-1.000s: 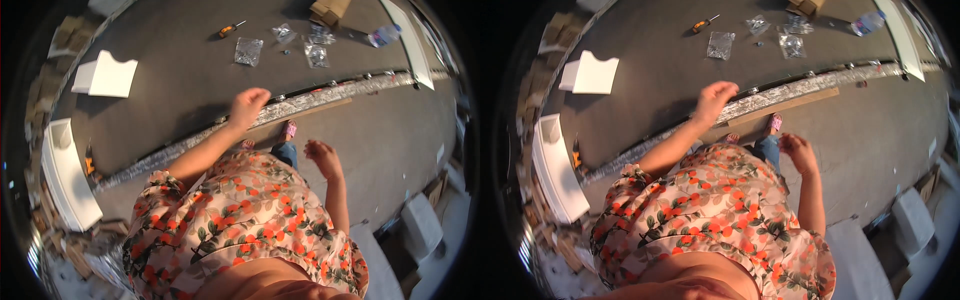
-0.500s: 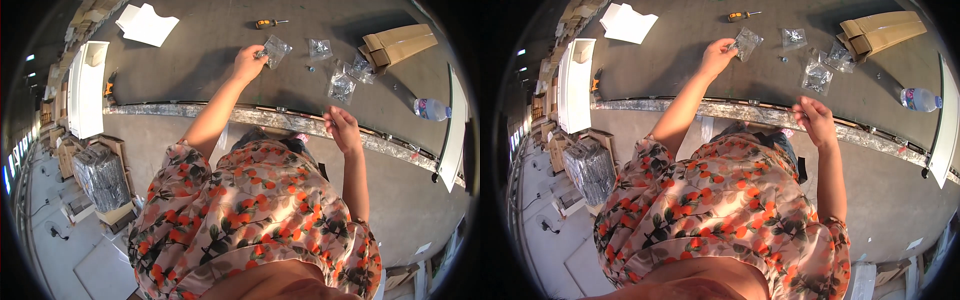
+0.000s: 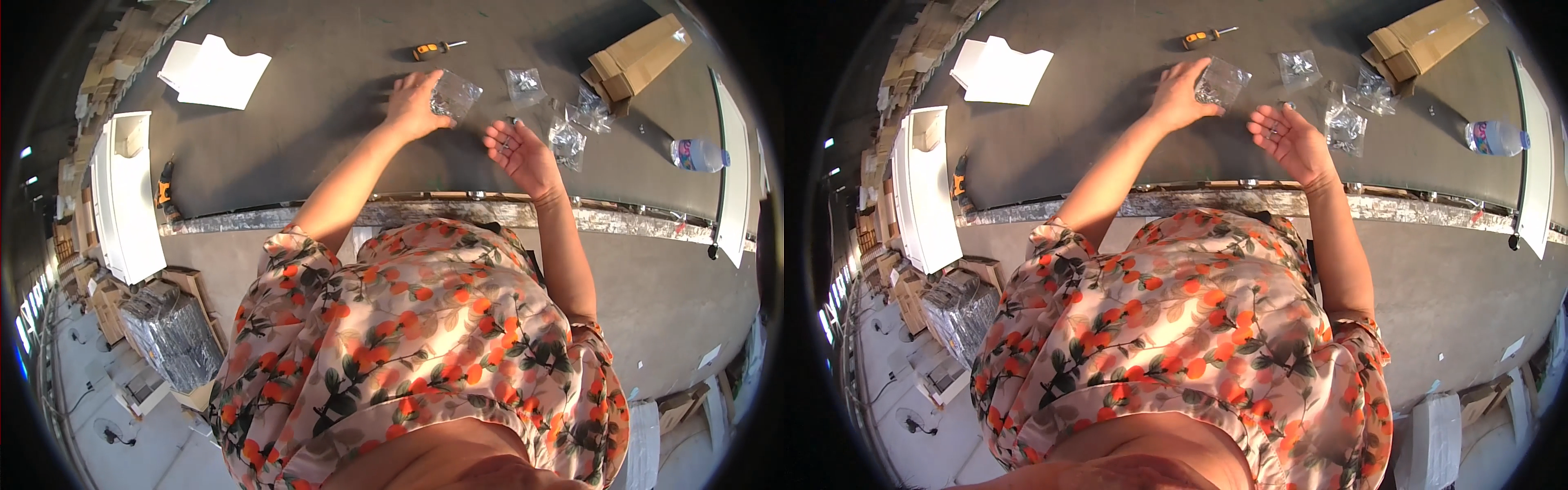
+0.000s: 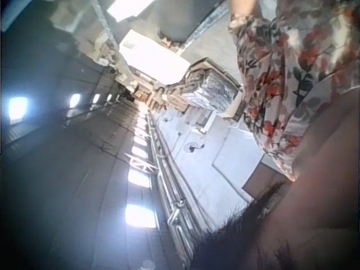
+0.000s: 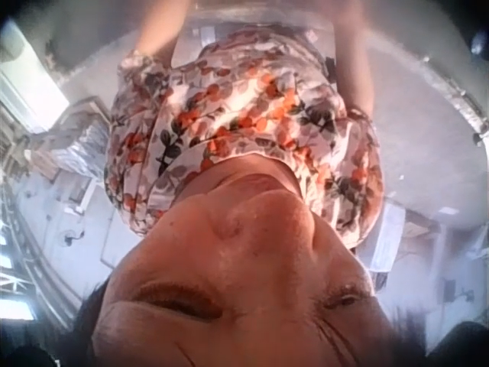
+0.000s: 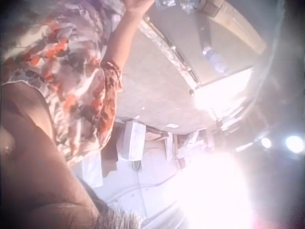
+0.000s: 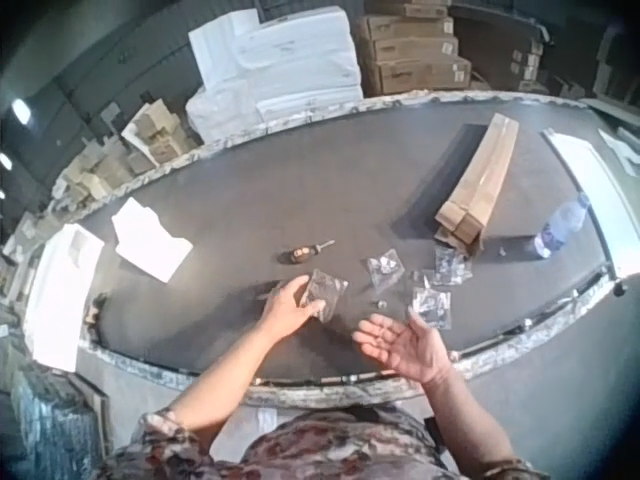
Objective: The person assembles a cabinet by fitting panels together and driving screws using a power drill, then opens plastic bags to sort hardware by hand.
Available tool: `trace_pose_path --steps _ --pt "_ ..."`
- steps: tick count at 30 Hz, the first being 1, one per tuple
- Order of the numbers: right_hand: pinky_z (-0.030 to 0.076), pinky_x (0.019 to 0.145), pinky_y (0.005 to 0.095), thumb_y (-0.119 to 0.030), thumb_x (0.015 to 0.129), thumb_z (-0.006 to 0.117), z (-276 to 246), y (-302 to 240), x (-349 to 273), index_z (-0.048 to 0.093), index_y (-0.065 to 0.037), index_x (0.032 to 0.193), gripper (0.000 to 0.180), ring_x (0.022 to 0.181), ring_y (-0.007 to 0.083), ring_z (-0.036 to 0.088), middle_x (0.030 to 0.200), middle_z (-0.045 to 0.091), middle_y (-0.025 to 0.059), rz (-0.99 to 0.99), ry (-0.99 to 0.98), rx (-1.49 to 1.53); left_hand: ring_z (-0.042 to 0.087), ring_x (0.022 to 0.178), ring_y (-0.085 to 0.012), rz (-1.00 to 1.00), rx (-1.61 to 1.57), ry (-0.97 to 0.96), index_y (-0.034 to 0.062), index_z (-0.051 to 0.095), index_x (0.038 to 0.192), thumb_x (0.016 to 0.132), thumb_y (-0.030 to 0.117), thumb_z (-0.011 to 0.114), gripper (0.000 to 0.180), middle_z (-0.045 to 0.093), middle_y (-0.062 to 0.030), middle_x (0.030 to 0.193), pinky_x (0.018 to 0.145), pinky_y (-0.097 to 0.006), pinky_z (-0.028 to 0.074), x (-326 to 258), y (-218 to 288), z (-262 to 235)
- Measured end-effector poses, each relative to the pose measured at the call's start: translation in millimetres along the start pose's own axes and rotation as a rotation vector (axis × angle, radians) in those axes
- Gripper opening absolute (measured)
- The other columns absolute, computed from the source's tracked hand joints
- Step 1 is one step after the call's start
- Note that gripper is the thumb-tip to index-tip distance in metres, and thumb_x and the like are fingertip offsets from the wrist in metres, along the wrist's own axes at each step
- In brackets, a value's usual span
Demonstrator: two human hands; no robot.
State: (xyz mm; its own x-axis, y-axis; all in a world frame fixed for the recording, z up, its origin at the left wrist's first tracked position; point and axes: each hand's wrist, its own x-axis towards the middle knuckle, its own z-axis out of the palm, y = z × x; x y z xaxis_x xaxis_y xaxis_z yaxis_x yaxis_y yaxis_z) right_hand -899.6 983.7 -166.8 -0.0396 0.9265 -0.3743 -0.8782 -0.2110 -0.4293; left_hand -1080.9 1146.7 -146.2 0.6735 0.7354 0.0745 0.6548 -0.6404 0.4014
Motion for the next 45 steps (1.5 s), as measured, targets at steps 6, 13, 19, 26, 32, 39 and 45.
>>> trace_pose_path --steps 6,13,19,26,32,39,45 --pt "0.040 0.051 0.0203 -0.012 0.083 0.065 20.1 9.9 28.4 0.065 0.004 0.097 0.021 0.058 0.0075 0.049 0.072 0.059 0.0027 -0.202 0.324 -0.537 0.056 0.104 -0.0254 0.042 -0.246 0.124 0.0103 0.051 0.124 0.058 0.014 0.081 0.073 0.052 -0.0126 0.113 0.088 -0.033 0.047 -9.7 2.4 20.1" --pt "0.038 0.048 0.0208 -0.014 0.080 0.069 24.2 7.7 22.9 0.064 0.004 0.102 0.030 0.055 0.0069 0.047 0.068 0.057 0.0003 -0.282 0.476 -0.797 0.062 0.088 -0.0244 -0.071 -0.636 0.161 0.0063 0.057 0.113 0.060 0.005 0.077 0.057 0.057 -0.0146 0.105 0.078 -0.031 0.051 -23.9 17.6 39.2" --pt "0.033 0.046 0.0192 -0.010 0.079 0.069 28.5 7.0 16.0 0.065 -0.001 0.092 0.016 0.053 0.0031 0.043 0.067 0.056 -0.0032 -0.256 0.414 -0.668 0.062 0.085 -0.0153 -0.156 -1.048 0.092 0.0010 0.055 0.107 0.069 -0.005 0.072 0.042 0.059 -0.0077 0.095 0.072 -0.029 0.054 -33.7 19.3 34.9" --pt "0.029 0.046 0.0183 -0.005 0.081 0.065 46.7 -0.5 -2.3 0.064 -0.003 0.087 0.007 0.053 0.0021 0.041 0.065 0.053 -0.0046 -0.298 0.177 -0.462 0.060 0.088 -0.0152 -0.301 -1.546 -0.023 0.0015 0.050 0.113 0.082 0.000 0.063 0.034 0.060 -0.0077 0.093 0.070 -0.034 0.058 -43.4 32.3 4.7" --pt "0.028 0.047 0.0183 -0.010 0.081 0.064 64.0 -9.9 -10.0 0.066 -0.003 0.091 0.012 0.054 0.0023 0.038 0.064 0.052 -0.0051 -0.300 0.198 -0.680 0.059 0.087 -0.0122 -0.292 -1.565 -0.160 0.0063 0.053 0.118 0.087 0.015 0.063 0.034 0.058 -0.0026 0.092 0.071 -0.032 0.058 -43.4 41.8 -10.8" --pt "0.031 0.049 0.0191 -0.022 0.083 0.063 73.5 -22.0 -17.8 0.068 -0.001 0.092 0.023 0.056 0.0030 0.039 0.067 0.053 -0.0046 -0.195 0.166 -0.894 0.056 0.086 -0.0090 -0.292 -1.592 -0.158 0.0079 0.061 0.098 0.088 0.023 0.063 0.019 0.058 0.0011 0.089 0.070 -0.029 0.055 -42.4 40.9 -7.2" --pt "0.030 0.046 0.0203 -0.020 0.082 0.063 85.2 -33.3 -21.9 0.068 0.001 0.085 0.022 0.053 0.0032 0.038 0.060 0.047 -0.0048 -0.133 0.118 -1.229 0.056 0.081 -0.0075 -0.068 -1.362 -0.191 0.0076 0.062 0.096 0.089 0.023 0.061 0.017 0.060 0.0012 0.091 0.065 -0.024 0.050 -43.1 33.9 -6.6"
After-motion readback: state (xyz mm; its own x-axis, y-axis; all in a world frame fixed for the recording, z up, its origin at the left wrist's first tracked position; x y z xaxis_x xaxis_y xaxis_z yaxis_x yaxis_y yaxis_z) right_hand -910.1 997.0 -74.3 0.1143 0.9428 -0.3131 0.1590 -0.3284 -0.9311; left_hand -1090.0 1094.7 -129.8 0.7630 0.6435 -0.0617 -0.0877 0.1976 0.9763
